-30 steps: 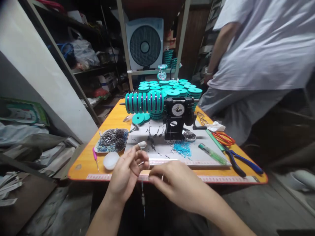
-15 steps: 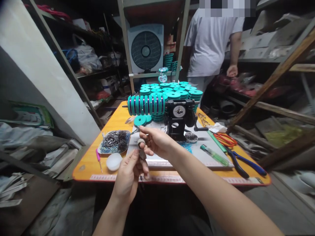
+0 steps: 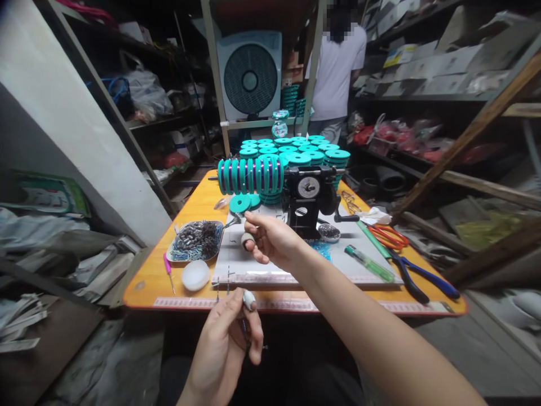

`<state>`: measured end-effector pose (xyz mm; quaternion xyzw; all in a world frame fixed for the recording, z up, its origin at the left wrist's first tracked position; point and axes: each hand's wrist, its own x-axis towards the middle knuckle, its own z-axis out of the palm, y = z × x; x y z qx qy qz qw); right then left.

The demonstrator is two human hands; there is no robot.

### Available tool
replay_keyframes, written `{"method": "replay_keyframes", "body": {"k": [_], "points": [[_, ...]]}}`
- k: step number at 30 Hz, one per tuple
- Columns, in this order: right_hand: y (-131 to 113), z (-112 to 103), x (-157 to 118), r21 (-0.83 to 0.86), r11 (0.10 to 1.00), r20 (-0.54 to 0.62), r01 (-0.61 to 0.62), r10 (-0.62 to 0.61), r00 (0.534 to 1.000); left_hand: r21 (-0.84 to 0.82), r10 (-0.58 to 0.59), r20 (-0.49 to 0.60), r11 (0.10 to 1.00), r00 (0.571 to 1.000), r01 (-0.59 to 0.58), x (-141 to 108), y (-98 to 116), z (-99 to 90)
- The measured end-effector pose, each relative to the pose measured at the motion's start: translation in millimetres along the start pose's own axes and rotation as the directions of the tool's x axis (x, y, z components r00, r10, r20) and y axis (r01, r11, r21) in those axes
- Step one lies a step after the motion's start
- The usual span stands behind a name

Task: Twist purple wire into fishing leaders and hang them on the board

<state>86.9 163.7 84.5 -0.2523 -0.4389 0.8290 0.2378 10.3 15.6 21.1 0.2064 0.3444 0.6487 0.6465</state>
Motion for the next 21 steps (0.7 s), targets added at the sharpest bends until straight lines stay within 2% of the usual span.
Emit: {"method": "replay_keyframes", "body": {"k": [4,8,12,21], "points": [[0.8,0.3,-0.3,0.006,1.000,0.007,0.003,-0.003,1.000,-0.114,-0.028,-0.036,0.993,0.999,0.024,-1.3,-0.5,-1.9],[1.2,0.3,-0.1,0.006,1.000,0.001,0.007,-0.007,1.000,-0.224,-0.092,-0.026,0.971,0.995,0.084,-2.0,-2.2,-6.2],[1.7,0.0,1.7,0.002,1.000,-0.011,0.008,-0.008,1.000,-0.229,-0.110,-0.002,0.968,0.994,0.107,-3.0,-5.3,-10.3],[3.4,1.0,2.1,-0.057,0.997,-0.008,0.042,-0.042,0.999,-0.206,-0.028,0.017,0.978,0.999,0.031,-5.6,-6.6,-11.5]]}}
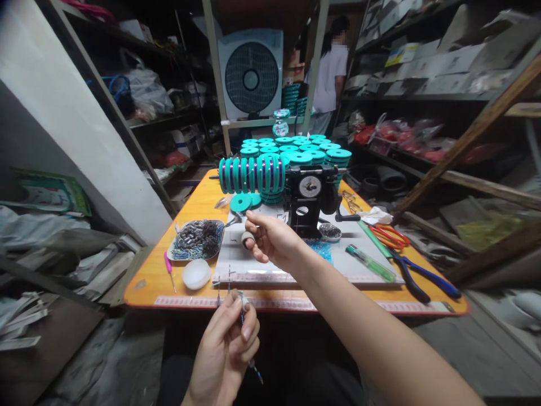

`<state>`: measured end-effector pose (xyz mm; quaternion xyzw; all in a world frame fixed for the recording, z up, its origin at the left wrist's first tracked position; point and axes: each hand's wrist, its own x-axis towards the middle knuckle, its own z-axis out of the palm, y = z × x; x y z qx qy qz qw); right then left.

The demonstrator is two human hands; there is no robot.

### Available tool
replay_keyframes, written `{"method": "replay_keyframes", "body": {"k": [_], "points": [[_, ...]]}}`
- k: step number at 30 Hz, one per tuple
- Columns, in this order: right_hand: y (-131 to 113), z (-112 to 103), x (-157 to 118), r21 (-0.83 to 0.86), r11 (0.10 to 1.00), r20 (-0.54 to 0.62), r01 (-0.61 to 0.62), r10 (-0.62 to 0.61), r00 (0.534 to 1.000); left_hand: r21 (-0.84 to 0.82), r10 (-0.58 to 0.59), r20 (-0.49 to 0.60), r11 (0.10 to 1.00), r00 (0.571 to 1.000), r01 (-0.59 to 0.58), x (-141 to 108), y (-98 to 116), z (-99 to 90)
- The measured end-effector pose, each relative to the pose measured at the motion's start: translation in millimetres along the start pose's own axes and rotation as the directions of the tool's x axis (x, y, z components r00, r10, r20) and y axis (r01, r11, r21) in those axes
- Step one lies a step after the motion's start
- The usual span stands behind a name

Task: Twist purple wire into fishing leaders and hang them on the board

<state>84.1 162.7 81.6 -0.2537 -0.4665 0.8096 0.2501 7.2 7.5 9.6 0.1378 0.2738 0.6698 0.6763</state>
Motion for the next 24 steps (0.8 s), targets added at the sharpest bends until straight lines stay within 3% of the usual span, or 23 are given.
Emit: {"method": "replay_keyframes", "body": {"k": [5,10,15,19,24], "points": [[-4.4,0.0,-3.2,-0.144,0.986,0.029,0.081,-0.077,0.997,0.115,0.025,-0.004,0.993,1.000,-0.024,4.1,-3.4,-1.6],[-25.2,-2.5,-9.4,-0.389,0.909,0.058,0.149,-0.137,0.989,0.179,0.187,0.053,0.965,0.981,-0.193,19.6,-1.9,-0.8],[-44.2,-2.5,-12.9,-0.514,0.845,0.072,0.145,-0.127,0.989,0.471,0.291,0.114,0.826,0.950,-0.310,48.2,17.1,13.8],[-44.8,-0.8,-14.1,-0.477,0.871,0.069,0.121,-0.100,0.993,0.487,0.335,0.159,0.791,0.929,-0.369,68.7,31.8,27.0],[-31.9,-2.1,-10.1,-0.243,0.968,0.089,0.057,-0.037,0.995,0.441,0.306,0.205,0.819,0.930,-0.367,70.3,34.7,34.3]]}}
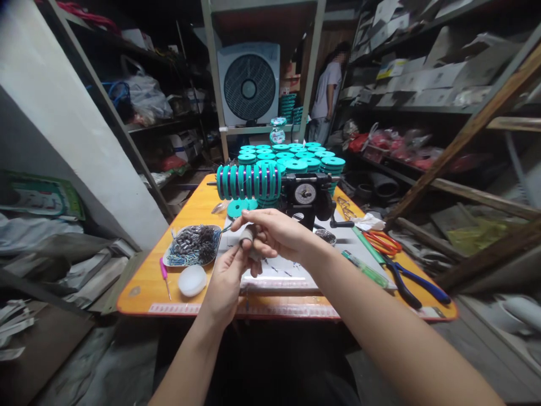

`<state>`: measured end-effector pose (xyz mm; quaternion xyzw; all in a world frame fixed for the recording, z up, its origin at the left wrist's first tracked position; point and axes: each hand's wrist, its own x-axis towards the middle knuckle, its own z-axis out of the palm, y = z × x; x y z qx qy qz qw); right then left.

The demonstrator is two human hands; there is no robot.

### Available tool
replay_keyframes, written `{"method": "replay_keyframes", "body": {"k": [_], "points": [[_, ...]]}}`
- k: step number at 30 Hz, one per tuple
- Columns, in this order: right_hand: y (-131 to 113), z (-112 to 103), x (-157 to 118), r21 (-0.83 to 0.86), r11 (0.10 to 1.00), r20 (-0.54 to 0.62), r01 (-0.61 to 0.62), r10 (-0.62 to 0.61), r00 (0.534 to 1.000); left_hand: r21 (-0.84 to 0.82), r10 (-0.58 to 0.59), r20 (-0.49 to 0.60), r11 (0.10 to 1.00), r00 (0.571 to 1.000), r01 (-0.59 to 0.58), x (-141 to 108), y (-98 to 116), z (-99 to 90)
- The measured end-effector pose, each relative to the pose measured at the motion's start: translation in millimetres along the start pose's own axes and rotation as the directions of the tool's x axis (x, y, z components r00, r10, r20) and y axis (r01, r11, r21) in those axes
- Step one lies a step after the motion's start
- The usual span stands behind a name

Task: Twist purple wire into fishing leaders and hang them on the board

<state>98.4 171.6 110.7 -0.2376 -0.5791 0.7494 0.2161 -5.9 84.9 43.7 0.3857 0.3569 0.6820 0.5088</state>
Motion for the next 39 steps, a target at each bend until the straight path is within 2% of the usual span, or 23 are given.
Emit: {"method": "replay_keyframes", "body": {"k": [5,11,17,26,31,39], "points": [[10.7,6.9,11.5,0.237,0.970,-0.049,-0.044,0.057,0.997,-0.116,-0.064,-0.042,0.991,0.997,0.059,-14.1,3.4,-1.3],[13.3,10.2,20.5,0.350,0.937,-0.133,-0.009,0.059,0.989,-0.198,-0.161,-0.054,0.969,0.985,0.148,-39.0,-8.3,-0.7],[15.0,3.1,20.6,0.376,0.927,-0.145,0.003,0.056,0.988,-0.284,-0.248,-0.066,0.933,0.966,0.220,-56.2,-20.2,0.8],[16.6,5.9,19.6,0.369,0.929,-0.132,-0.001,0.053,0.990,-0.329,-0.299,-0.115,0.911,0.947,0.247,-58.4,-29.8,-7.9],[15.9,6.5,20.1,0.371,0.929,-0.140,0.012,0.042,0.989,-0.345,-0.278,-0.137,0.913,0.951,0.217,-53.2,-25.0,-8.8],[17.3,3.5,20.6,0.378,0.925,-0.163,0.023,0.042,0.986,-0.418,-0.323,-0.099,0.872,0.941,0.255,-52.0,-19.7,-8.5]]}}
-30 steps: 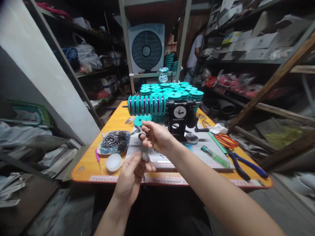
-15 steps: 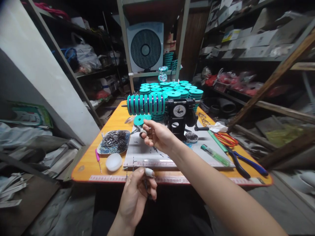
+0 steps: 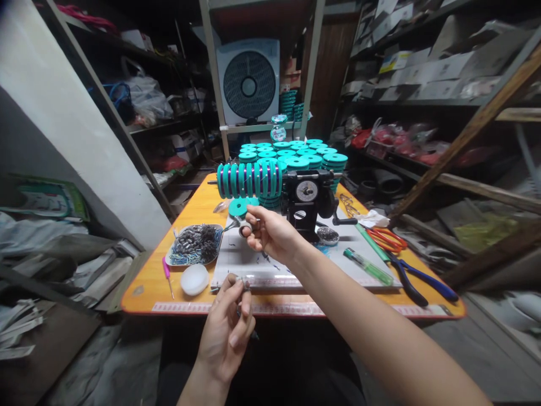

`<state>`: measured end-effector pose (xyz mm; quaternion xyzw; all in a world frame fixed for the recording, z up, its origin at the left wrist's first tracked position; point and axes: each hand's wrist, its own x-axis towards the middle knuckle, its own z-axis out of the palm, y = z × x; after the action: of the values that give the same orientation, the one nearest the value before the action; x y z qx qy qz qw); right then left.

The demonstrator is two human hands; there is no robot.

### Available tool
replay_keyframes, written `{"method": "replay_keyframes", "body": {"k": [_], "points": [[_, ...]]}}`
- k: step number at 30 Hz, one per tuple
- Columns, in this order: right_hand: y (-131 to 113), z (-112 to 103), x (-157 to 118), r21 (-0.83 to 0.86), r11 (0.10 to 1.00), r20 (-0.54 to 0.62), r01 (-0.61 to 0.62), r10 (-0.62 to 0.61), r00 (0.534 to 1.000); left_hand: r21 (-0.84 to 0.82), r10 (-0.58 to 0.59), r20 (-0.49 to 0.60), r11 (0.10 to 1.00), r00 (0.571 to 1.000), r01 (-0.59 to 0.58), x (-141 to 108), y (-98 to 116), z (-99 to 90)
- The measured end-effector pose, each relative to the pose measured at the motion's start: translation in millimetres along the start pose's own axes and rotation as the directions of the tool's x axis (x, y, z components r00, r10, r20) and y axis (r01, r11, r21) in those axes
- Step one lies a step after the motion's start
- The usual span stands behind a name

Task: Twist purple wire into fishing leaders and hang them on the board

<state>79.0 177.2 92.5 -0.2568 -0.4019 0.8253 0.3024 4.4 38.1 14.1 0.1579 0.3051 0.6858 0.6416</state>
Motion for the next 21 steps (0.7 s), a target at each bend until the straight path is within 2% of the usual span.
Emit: {"method": "replay_keyframes", "body": {"k": [7,12,17,21], "points": [[1.8,2.9,0.4,0.005,1.000,0.002,-0.016,0.016,1.000,0.006,-0.014,-0.039,1.000,0.999,0.015,-6.6,-5.3,-4.1],[1.9,6.0,-1.5,-0.005,0.999,0.021,-0.034,0.034,0.999,0.106,0.025,0.005,0.994,1.000,-0.025,-5.2,-10.3,-8.2],[1.5,4.6,-1.9,0.009,1.000,0.020,-0.005,0.005,1.000,0.140,0.064,0.054,0.988,0.996,-0.071,-4.7,-1.9,-7.1],[0.6,1.5,-1.2,0.017,1.000,0.010,0.007,-0.007,1.000,0.065,0.052,0.037,0.996,0.998,-0.054,-5.1,5.0,-3.0]]}}
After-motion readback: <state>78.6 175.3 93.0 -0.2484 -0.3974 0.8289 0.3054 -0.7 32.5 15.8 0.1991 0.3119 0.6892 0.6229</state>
